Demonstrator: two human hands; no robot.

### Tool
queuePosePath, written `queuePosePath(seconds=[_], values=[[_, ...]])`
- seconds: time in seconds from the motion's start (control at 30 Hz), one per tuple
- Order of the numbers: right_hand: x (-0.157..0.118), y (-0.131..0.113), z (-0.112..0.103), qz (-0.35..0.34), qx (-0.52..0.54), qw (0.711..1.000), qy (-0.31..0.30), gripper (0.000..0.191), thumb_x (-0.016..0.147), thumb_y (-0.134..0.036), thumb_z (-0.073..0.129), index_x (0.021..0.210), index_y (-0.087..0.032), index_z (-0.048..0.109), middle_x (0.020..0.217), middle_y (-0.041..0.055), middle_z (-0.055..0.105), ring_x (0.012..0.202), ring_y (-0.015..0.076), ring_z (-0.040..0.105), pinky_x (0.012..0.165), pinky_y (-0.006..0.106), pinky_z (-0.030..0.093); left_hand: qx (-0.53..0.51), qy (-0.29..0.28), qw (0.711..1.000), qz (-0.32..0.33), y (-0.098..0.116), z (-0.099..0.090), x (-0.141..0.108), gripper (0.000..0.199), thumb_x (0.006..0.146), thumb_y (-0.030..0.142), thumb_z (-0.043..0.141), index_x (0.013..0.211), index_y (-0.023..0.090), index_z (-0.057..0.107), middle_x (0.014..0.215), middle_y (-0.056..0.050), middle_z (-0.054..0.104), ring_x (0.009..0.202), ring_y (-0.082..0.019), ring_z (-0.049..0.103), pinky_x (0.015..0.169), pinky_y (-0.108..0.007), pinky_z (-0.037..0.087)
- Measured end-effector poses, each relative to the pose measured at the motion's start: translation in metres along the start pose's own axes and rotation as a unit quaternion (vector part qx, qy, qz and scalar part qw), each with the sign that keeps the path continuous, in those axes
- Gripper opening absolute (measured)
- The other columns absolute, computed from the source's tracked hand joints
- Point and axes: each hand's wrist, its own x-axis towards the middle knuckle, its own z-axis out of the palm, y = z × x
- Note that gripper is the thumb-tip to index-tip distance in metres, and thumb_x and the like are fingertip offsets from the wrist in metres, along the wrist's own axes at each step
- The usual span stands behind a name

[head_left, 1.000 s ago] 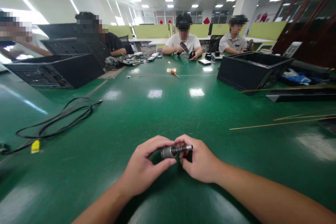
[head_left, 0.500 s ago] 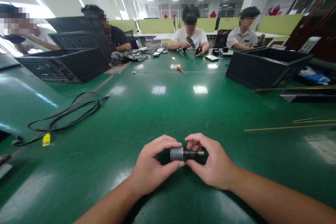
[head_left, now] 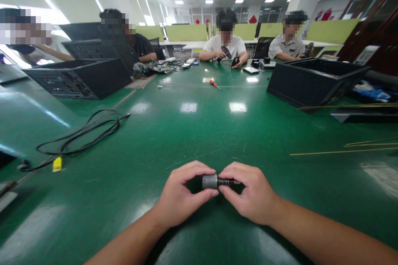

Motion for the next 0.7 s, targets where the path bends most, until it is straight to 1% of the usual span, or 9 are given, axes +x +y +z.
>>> queuePosePath(seconds=[0.13,0.43,0.7], values=[[0.0,-0.0016,-0.0022,-0.014,-0.016,1.0,0.0,0.01,0.086,-0.018,0.067,0.095,-0.02,0.07,0.088,0.0046,0.073,0.078,0.0188,0.067,0.074,0.031,0.05,0.02,0.013,1.0,-0.006,0.0004,0.0005,-0.0005,0.027,0.076,0.02,0.084,0.101,0.022,0.075,0.094,-0.004,0.076,0.085,-0.018,0.071,0.079,-0.028,0.056],[0.0006,-0.0038,-0.0044,-0.027,-0.018,0.999,-0.006,0.009,0.092,-0.021,0.064,0.096,-0.019,0.071,0.089,0.0057,0.075,0.078,0.0187,0.069,0.074,0.032,0.052,0.048,0.014,0.999,-0.02,0.0057,-0.0001,-0.0016,0.025,0.075,0.023,0.084,0.098,0.022,0.077,0.092,-0.004,0.077,0.083,-0.019,0.073,0.077,-0.029,0.058],[0.0008,-0.0041,-0.0055,-0.024,-0.015,1.0,-0.008,0.008,0.091,-0.02,0.064,0.095,-0.02,0.071,0.089,0.0053,0.075,0.078,0.019,0.069,0.074,0.032,0.051,0.068,0.022,0.997,-0.02,0.0084,-0.0005,-0.0025,0.024,0.075,0.024,0.084,0.097,0.022,0.077,0.091,-0.004,0.078,0.082,-0.02,0.073,0.077,-0.029,0.058]])
